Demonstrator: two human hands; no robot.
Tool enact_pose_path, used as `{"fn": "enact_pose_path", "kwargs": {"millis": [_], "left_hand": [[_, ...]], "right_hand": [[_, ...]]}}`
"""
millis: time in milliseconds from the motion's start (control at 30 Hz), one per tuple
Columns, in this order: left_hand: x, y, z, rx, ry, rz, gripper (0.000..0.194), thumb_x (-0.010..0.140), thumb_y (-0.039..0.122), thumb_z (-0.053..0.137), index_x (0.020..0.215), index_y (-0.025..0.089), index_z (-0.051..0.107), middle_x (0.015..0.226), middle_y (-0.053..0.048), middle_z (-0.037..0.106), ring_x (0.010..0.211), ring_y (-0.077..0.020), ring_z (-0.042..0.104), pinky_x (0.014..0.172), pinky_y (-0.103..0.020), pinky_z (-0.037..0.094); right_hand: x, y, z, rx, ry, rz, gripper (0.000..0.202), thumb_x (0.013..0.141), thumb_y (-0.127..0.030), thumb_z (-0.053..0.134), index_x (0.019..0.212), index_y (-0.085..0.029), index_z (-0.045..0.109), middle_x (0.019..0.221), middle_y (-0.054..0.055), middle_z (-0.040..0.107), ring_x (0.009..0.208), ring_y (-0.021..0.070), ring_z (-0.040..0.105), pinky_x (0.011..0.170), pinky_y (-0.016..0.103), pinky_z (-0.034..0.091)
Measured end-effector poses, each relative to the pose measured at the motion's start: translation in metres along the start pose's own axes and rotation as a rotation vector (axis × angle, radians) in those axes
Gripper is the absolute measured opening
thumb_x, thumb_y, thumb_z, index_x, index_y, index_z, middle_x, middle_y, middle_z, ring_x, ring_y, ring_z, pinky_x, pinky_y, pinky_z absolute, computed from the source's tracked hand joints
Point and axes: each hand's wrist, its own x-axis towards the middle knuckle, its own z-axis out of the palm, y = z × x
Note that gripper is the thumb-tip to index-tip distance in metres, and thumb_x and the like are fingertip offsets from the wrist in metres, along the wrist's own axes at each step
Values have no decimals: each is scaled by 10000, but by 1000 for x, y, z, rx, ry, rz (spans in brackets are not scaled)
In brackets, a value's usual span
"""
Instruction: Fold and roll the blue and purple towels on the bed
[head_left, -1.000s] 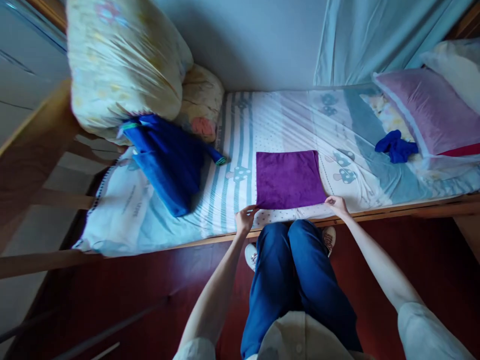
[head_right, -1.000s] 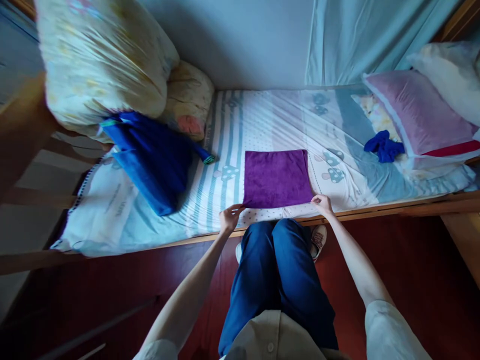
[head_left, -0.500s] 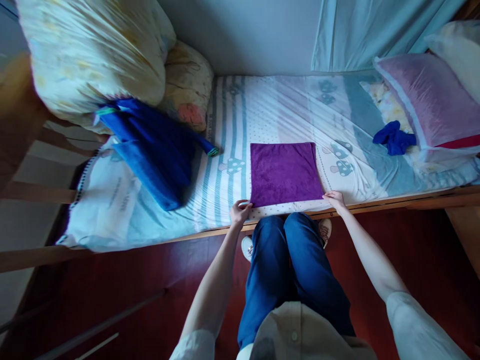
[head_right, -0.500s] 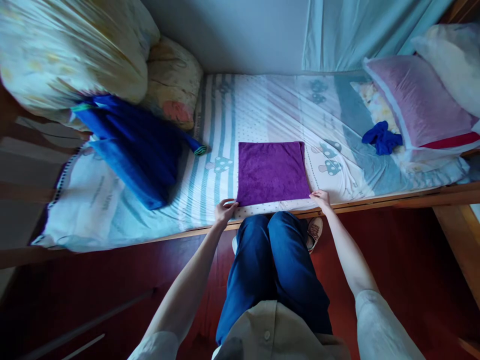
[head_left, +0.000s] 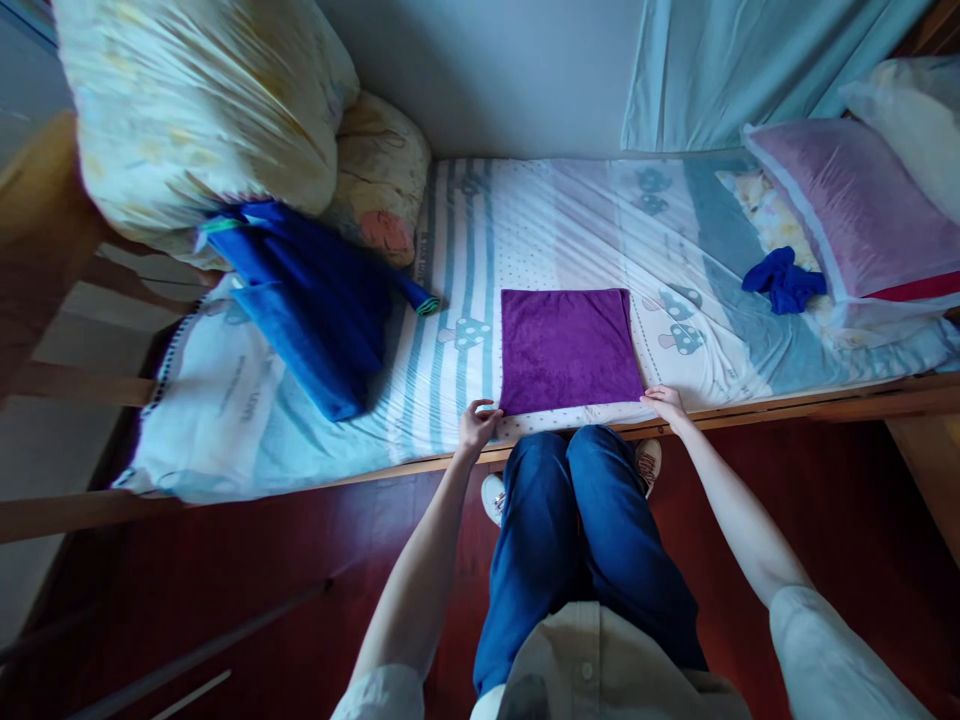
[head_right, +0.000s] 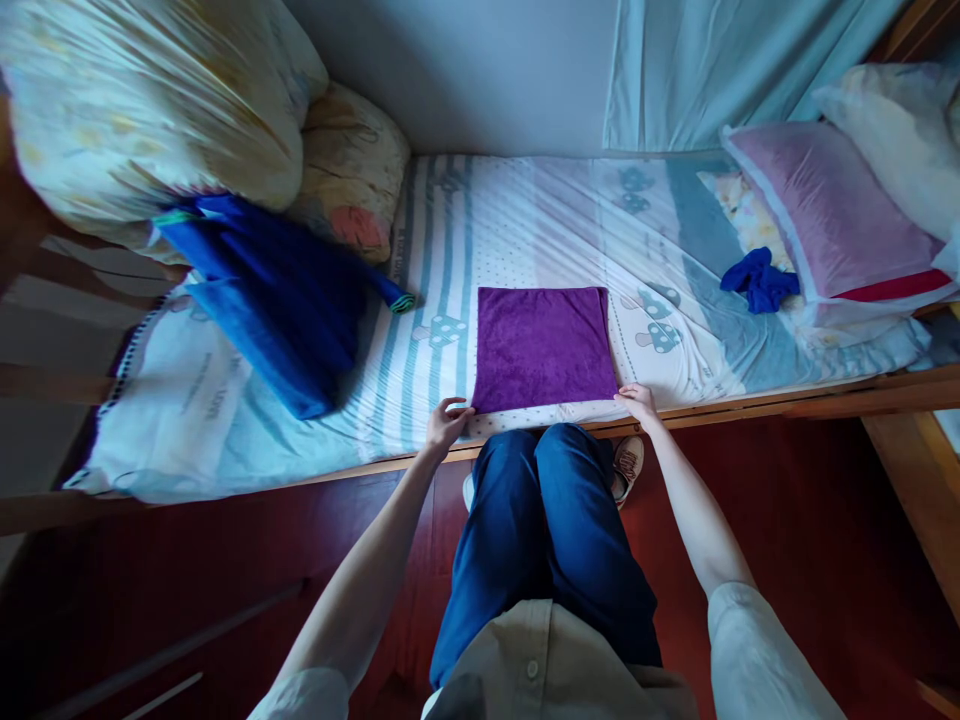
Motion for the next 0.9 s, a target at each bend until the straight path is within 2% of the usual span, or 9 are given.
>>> {"fn": "enact_pose_path", "kwargs": {"millis": [100,200,300,367,433,567,667,767,900], "left_hand": [[-3,-7,-8,108,15,-1,298,696,344,703,952,208,633,757,-40,771,704,-204,703,593,-261,480],[-6,-15,-15,239,4,23,263,730,339,692,956,224,623,769,-27,768,681,-202,679,644,-295,512],[-5,-13,-10,363,60,164,252,800,329,644,1027,222,634,914,-67,775,821,-241,695,821,-391,560],[0,-3,1,445,133,332,276,860,319,590,1104,204,651,1105,-135,750,1021,-294,684,967,-472,531],[7,12,20,505,152,500,339,920,323,528,1206,187,650,1314,-179,674,1233,-333,612,1069,-516,479],[19,35,62,576,8,729,470,993,332,430,1409,171,576,1590,-160,471,1504,-314,390,1214,-525,354],[24,29,80,601,-59,773,530,1011,338,389,1493,163,520,1653,-146,383,1567,-295,283,1272,-539,252],[26,11,81,600,-41,741,566,1014,367,387,1542,187,479,1675,-116,343,1585,-276,237,1297,-529,196],[27,-1,78,577,18,692,596,1000,359,411,1569,185,448,1687,-107,311,1592,-270,212,1311,-525,152]], "right_hand": [[0,3,-5,-81,-46,23,326,572,-318,905,730,-177,658,667,16,728,470,95,524,421,201,416],[-1,6,-9,-216,-111,-18,247,624,-283,871,731,-185,671,664,12,719,538,139,603,524,256,519],[-4,-3,-1,-448,20,-187,160,714,-265,817,814,-191,715,787,52,746,773,221,705,778,359,598],[-8,-17,16,-582,165,-358,180,813,-279,744,965,-182,744,971,112,754,997,276,700,949,425,568],[-11,-33,41,-649,224,-535,294,923,-301,625,1163,-163,724,1192,166,712,1181,305,639,1062,460,512],[-10,-52,99,-751,0,-830,469,1032,-326,440,1460,-186,570,1546,130,523,1430,276,477,1209,453,386],[-4,-42,122,-857,-213,-932,520,1049,-341,406,1551,-227,474,1655,59,401,1542,234,337,1276,448,286],[6,-21,112,-910,-157,-858,578,1054,-393,390,1598,-199,399,1698,69,310,1588,233,239,1306,472,206],[19,-3,72,-941,17,-724,640,1061,-416,344,1639,-144,296,1714,106,245,1601,243,200,1316,487,162]]}}
